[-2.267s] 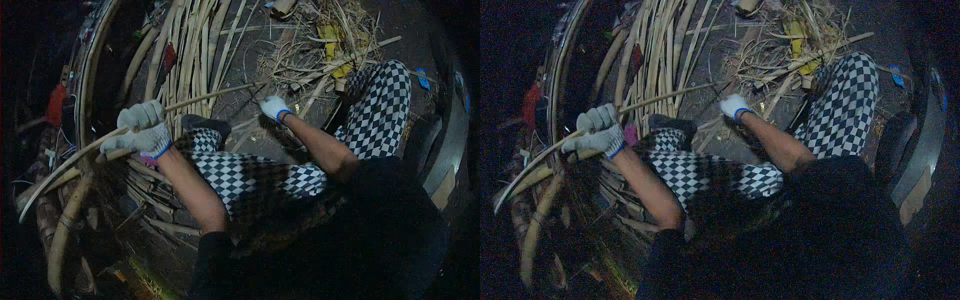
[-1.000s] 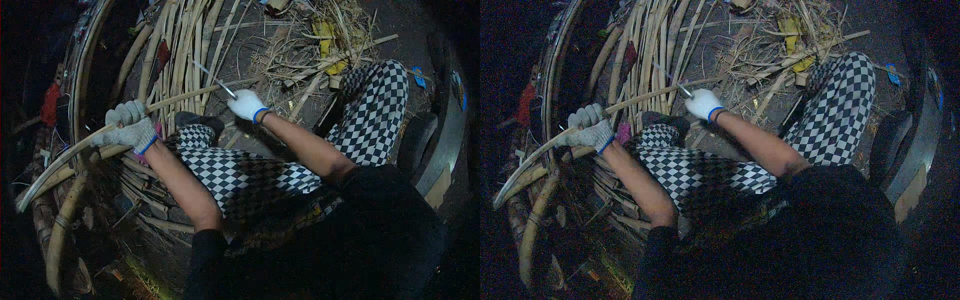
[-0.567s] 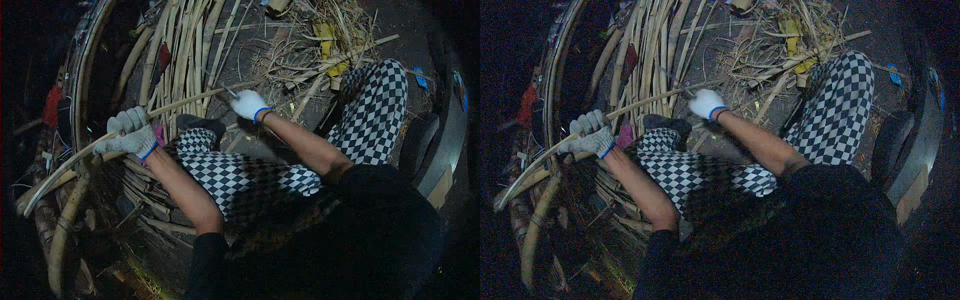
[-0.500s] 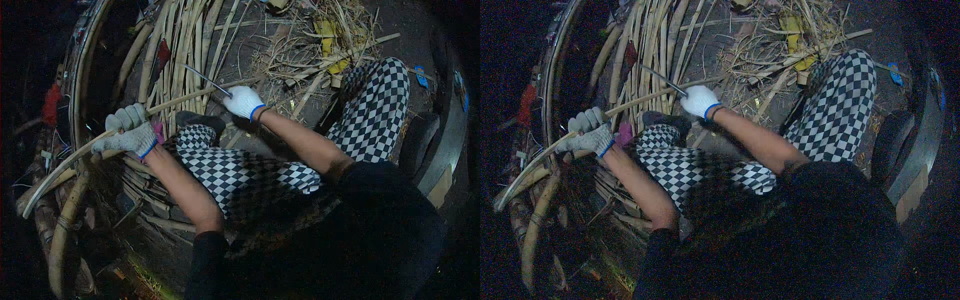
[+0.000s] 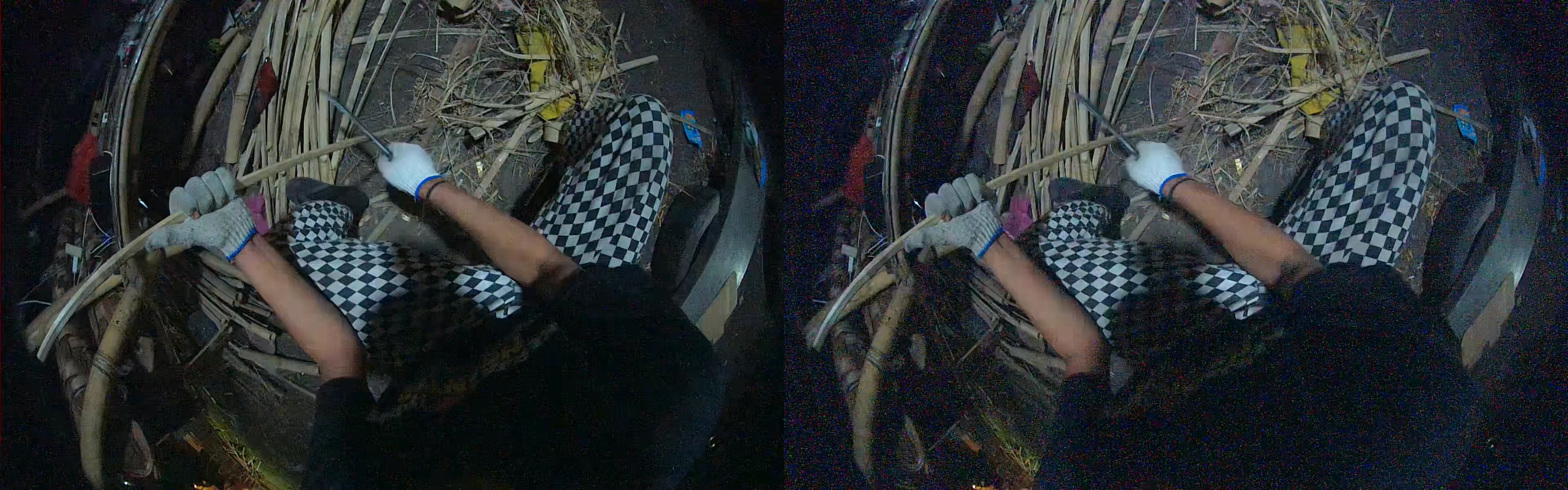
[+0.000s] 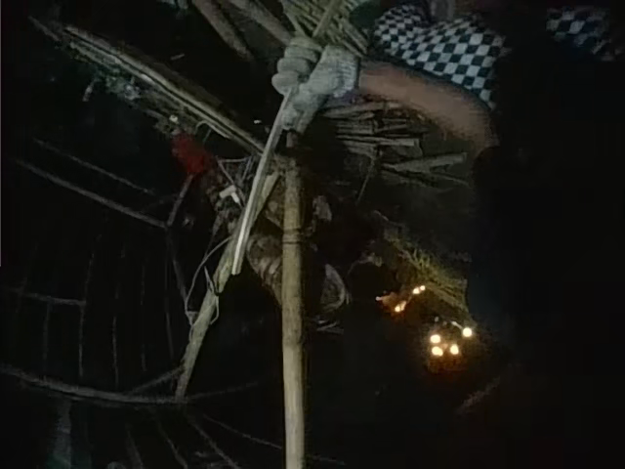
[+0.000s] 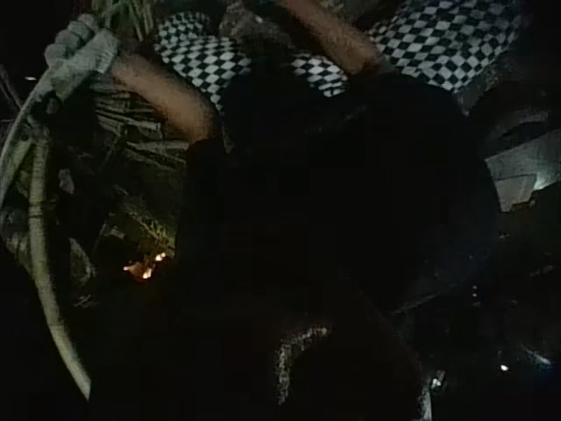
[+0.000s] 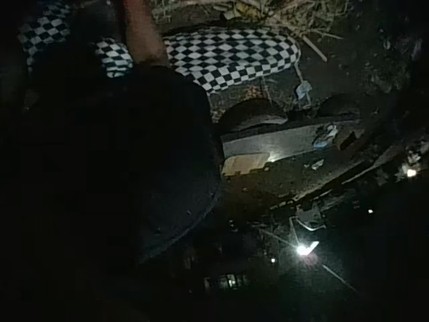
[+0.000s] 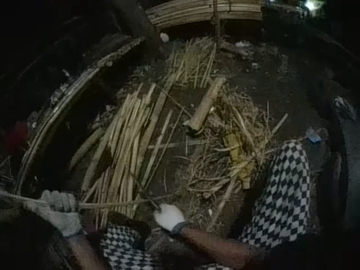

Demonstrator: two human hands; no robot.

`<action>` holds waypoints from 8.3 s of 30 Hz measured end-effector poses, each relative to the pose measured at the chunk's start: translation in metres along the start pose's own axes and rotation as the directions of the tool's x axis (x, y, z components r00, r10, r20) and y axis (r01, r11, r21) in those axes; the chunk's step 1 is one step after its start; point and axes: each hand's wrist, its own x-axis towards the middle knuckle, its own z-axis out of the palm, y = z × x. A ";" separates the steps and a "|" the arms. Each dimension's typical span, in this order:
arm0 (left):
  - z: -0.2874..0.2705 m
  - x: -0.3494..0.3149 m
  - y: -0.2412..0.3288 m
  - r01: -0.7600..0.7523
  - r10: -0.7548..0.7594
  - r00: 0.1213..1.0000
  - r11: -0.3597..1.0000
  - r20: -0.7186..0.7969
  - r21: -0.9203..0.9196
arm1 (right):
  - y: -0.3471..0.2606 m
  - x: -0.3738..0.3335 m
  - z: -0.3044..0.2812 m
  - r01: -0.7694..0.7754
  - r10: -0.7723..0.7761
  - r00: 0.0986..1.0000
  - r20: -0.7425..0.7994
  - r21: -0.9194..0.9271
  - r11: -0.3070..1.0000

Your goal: The recorder is using a knife to shave thin strips from a length of bamboo.

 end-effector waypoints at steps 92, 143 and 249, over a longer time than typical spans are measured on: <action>0.000 -0.007 -0.003 -0.038 0.038 0.999 0.996 0.007 0.086 | 0.113 -0.017 0.009 -0.169 0.226 0.965 0.132 -0.346 0.923; -0.013 0.003 -0.006 0.074 -0.062 0.990 0.993 0.124 -0.093 | -0.037 -0.026 -0.036 -0.132 0.135 0.983 0.127 -0.028 0.991; -0.014 0.003 -0.014 -0.131 0.219 0.866 0.967 -0.449 0.219 | 0.073 -0.013 0.016 -0.484 0.488 0.869 0.077 -0.062 0.873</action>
